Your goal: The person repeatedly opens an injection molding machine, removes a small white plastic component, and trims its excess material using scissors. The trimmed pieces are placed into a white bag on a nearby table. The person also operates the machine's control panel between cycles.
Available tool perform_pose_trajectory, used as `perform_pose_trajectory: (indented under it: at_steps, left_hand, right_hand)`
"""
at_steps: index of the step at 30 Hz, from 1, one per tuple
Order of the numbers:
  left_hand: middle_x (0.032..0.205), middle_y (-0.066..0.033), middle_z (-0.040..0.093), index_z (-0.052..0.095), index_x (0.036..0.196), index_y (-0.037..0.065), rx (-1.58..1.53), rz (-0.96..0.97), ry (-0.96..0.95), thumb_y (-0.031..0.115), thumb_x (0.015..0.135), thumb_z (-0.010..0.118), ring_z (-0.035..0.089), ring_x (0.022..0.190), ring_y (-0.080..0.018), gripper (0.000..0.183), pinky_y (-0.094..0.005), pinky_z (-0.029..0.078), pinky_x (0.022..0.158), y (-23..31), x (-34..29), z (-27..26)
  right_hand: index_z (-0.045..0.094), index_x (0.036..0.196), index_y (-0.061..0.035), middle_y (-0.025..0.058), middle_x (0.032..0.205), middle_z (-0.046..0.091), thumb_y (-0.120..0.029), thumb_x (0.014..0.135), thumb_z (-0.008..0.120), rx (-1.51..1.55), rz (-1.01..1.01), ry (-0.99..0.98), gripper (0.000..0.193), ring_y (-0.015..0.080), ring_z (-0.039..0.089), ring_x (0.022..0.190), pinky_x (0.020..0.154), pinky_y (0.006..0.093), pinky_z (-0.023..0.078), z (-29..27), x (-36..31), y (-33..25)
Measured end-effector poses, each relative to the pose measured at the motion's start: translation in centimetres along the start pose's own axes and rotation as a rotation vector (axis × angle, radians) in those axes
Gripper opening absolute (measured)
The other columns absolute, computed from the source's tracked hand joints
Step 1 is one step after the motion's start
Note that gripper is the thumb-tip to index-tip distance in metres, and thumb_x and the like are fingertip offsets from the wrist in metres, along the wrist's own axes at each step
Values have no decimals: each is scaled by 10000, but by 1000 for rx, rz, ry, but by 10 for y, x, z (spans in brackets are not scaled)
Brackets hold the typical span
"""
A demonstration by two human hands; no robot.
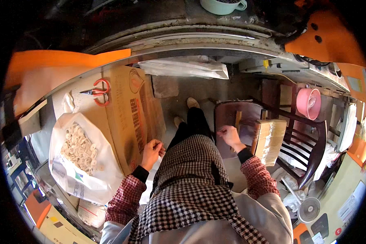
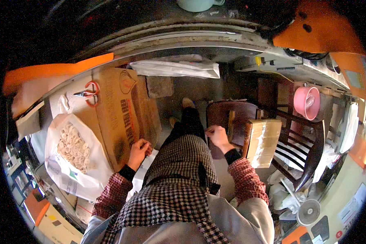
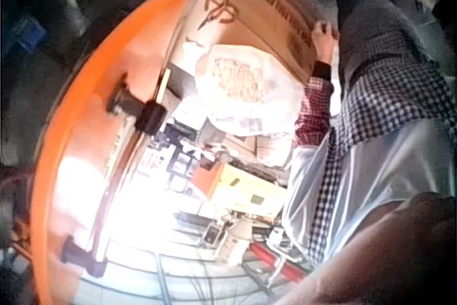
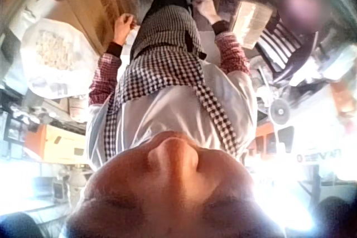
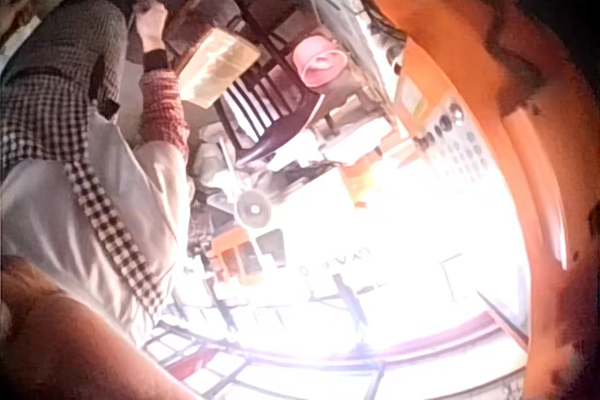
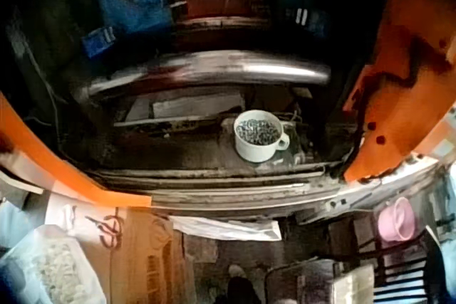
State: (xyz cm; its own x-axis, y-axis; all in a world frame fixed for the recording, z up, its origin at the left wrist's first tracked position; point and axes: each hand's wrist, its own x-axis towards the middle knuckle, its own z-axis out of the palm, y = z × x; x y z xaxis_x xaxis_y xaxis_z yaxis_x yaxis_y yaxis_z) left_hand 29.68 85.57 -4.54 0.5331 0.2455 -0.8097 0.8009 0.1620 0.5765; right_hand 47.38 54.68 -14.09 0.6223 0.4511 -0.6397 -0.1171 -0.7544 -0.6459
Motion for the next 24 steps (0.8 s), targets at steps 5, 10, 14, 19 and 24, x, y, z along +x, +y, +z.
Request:
perform_pose_trajectory:
  at_steps: [5,10,14,19,24]
  left_hand:
    - [701,-94,566,533,882,-4,159,-29,-1,80,933,453,552,570,-150,127,-322,467,527,-66,31,22]
    - [761,-79,553,528,952,26,177,-23,-70,131,945,458,543,646,-140,126,-324,457,566,-114,51,50]
    - [808,-63,550,512,985,30,9,-67,-51,209,945,471,529,692,-121,188,-298,444,592,-149,57,67]
    - [781,-71,568,521,956,19,-12,-116,110,175,932,493,543,651,-124,161,-290,473,603,-183,66,78]
    - [748,-87,609,540,940,7,-66,-156,226,183,936,487,587,636,-129,184,-276,479,569,-211,81,80]
  right_hand:
    - [651,844,0,208,764,632,-74,736,643,-188,-30,-27,131,339,624,737,640,395,499,92,71,45]
    - [583,969,38,241,896,596,-116,828,532,-378,-12,-135,215,384,583,827,703,455,482,158,144,74]
    - [520,1038,35,260,1068,524,-102,886,422,-493,-118,-202,227,398,520,968,803,452,457,181,199,100]
    - [498,954,3,194,997,537,-144,917,420,-821,-224,-356,171,318,524,947,1004,298,261,243,261,153]
    - [549,1003,-30,156,1017,549,-171,897,463,-931,-501,-293,196,275,537,945,744,382,498,316,312,232]
